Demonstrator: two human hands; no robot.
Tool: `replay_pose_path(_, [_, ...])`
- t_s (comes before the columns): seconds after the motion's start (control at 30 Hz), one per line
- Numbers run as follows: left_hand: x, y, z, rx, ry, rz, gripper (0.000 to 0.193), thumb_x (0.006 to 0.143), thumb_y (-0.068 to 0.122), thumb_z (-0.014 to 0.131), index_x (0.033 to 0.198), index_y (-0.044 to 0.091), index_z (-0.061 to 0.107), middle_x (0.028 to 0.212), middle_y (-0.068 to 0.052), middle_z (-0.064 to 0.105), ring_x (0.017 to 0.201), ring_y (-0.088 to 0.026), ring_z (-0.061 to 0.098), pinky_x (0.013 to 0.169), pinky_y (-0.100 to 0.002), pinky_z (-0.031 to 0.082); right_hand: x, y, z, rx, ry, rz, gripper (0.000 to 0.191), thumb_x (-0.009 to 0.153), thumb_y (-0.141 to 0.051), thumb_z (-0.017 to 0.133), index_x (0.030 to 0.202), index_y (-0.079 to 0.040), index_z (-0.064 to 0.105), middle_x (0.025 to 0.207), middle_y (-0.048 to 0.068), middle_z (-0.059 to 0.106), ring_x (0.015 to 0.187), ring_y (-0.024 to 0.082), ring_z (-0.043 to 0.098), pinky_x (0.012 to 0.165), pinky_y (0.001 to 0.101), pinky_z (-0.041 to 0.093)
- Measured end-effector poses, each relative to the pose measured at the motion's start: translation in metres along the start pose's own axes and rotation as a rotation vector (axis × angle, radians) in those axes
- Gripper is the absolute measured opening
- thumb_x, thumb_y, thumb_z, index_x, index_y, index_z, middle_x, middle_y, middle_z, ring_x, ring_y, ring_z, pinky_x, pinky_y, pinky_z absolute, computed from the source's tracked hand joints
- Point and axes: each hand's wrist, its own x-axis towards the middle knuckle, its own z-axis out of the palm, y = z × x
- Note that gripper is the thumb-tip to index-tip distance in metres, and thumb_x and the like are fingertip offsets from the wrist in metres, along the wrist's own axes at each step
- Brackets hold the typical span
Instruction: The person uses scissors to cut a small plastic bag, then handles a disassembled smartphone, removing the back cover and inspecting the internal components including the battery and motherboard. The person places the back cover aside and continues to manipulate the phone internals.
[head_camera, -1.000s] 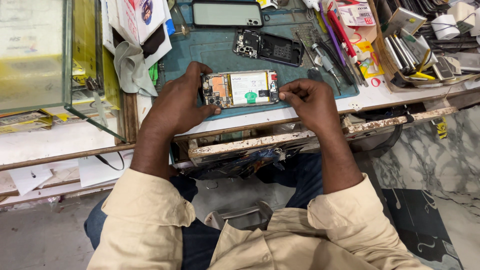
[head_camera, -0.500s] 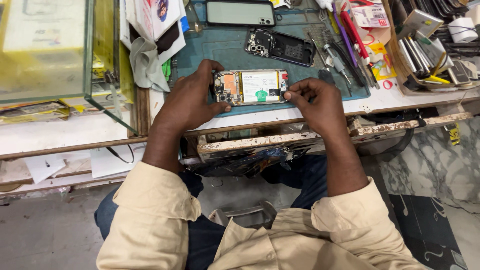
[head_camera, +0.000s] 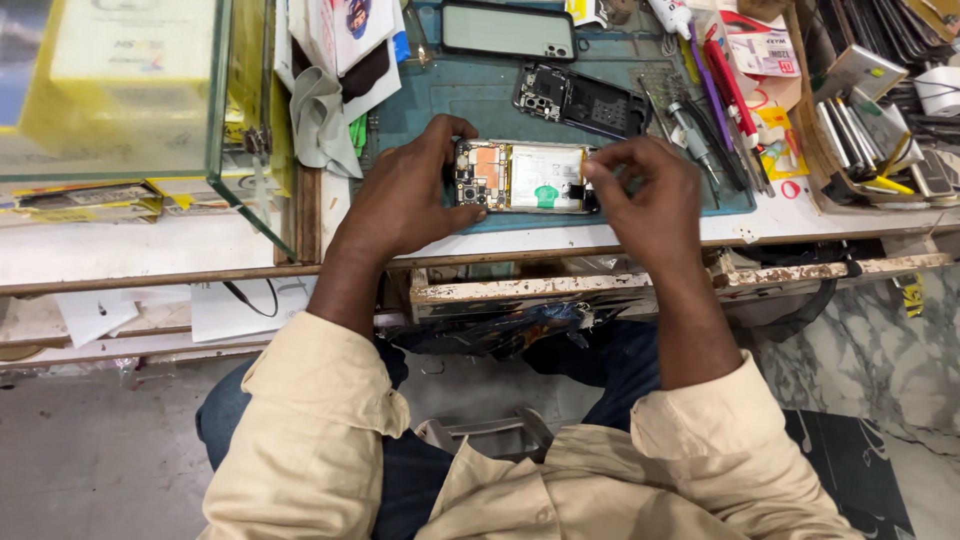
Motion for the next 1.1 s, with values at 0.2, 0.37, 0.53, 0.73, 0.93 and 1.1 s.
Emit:
replay_pose_path(0.2, [-0.003,0.009,-0.004,-0.119,-0.011,0.022,0.077,0.072,0.019,0.088,0.136,0.015,0.046,0.109,-0.014,0.069,0.09,-0.03,0.073,0.079,-0.044,0.056,0.026,-0.036,0.015,0.054,-0.285,-0.238,0.018,0.095,-0.008,0.08,0.107,-0.002,0.068,0.093,0.007,0.069,0.078,0.013,0.07,0.065,0.0278,0.053])
replay_pose_path(0.37, [-0.005,0.013,-0.003,-0.129,0.008,0.091,0.076,0.073,0.018,0.088,0.136,0.014,0.045,0.109,-0.013,0.069,0.095,-0.027,0.072,0.083,-0.044,0.057,0.046,-0.049,0.012,-0.076,-0.378,-0.28,0.019,0.09,-0.009,0.082,0.1,-0.001,0.067,0.087,0.008,0.068,0.074,0.017,0.068,0.064,0.032,0.052])
replay_pose_path(0.53, [-0.005,0.011,-0.002,-0.109,0.012,0.132,0.077,0.072,0.018,0.089,0.134,0.012,0.044,0.114,-0.015,0.068,0.102,-0.031,0.071,0.087,-0.046,0.055,0.055,-0.053,0.003,-0.107,-0.484,-0.282,0.018,0.09,-0.01,0.082,0.098,-0.001,0.069,0.082,0.009,0.067,0.068,0.019,0.067,0.062,0.0339,0.051])
replay_pose_path(0.73, [-0.007,0.011,0.0,-0.101,0.062,0.2,0.078,0.071,0.016,0.09,0.134,0.012,0.043,0.122,-0.017,0.067,0.11,-0.036,0.069,0.091,-0.047,0.054,0.061,-0.06,-0.003,-0.108,-0.513,-0.28,0.018,0.088,-0.012,0.083,0.096,-0.002,0.072,0.083,0.01,0.071,0.07,0.019,0.07,0.061,0.0336,0.054])
replay_pose_path(0.93, [-0.008,0.012,0.001,-0.107,0.057,0.207,0.078,0.07,0.015,0.09,0.133,0.011,0.043,0.123,-0.017,0.067,0.111,-0.036,0.069,0.092,-0.047,0.054,0.058,-0.066,-0.003,-0.167,-0.493,-0.333,0.017,0.087,-0.011,0.083,0.097,-0.002,0.072,0.084,0.012,0.071,0.071,0.022,0.07,0.061,0.0358,0.053])
replay_pose_path(1.1, [-0.01,0.015,-0.002,-0.091,0.034,0.166,0.078,0.07,0.016,0.09,0.133,0.011,0.044,0.119,-0.017,0.069,0.11,-0.036,0.069,0.091,-0.048,0.054,0.06,-0.067,-0.001,-0.195,-0.518,-0.384,0.015,0.087,-0.008,0.079,0.097,-0.002,0.069,0.085,0.013,0.068,0.074,0.027,0.068,0.064,0.0395,0.051])
